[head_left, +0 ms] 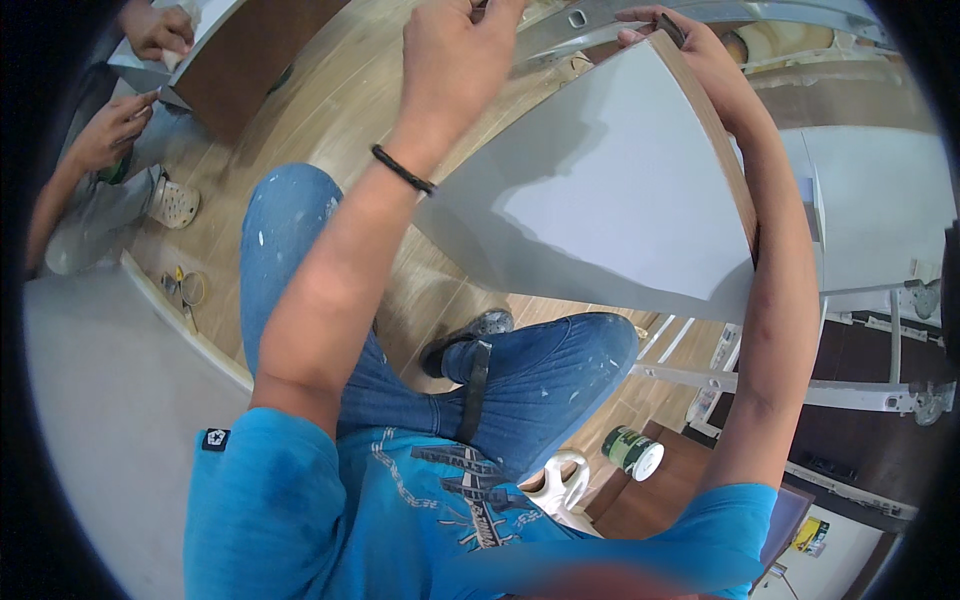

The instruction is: The person sits on the floor and applies a thin wooden edge band to the edge of a white cabinet door using a small hand tool. They press and smooth the band along the edge, then flip the door to work on the opposite side.

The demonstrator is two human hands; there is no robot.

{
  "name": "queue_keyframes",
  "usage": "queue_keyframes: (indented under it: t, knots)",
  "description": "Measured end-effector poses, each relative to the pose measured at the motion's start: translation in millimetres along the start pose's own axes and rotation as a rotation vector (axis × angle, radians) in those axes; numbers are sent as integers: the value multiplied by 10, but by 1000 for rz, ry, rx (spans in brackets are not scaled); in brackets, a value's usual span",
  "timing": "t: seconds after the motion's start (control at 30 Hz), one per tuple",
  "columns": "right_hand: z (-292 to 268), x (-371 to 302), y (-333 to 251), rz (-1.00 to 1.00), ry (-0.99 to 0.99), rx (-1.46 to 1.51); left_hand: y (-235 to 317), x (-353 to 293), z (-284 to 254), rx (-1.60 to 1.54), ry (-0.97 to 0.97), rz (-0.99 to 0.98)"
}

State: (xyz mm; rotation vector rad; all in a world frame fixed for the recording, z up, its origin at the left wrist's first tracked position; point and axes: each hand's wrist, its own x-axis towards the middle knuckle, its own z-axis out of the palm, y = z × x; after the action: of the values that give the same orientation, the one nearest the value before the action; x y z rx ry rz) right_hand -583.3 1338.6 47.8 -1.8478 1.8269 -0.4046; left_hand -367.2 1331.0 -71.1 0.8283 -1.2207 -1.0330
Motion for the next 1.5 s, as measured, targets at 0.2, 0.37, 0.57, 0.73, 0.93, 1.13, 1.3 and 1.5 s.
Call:
queue_keyframes:
  t: [0.2,0.37,0.57,0.73,0.93,1.13,1.3,1.5]
  knots:
    - [45,64,268,-34,-3,-45,52,113,-200,-306,-466,-125]
    - [80,70,326,-112,-38,38,-55,-88,-9,-398,-657,-169]
    - [79,19,281,-25,-9,68,-143,-103,-27,-410,-710,-324]
    - [108,12,243,4,0,-13,-376,-55,-137,-216,-789,-339]
    - [64,-29,44,5,-4,-34,-567,11,-303,-27,-870,-321]
    - [2,-61,153,-2,-4,30,-168,12,-263,-115,-884,-189]
    - [35,-50,56,4,8,-20,-251,58,-319,-1,-903,-106]
    - [-27,-104,74,-56,0,0,-171,104,-328,16,-947,-77]
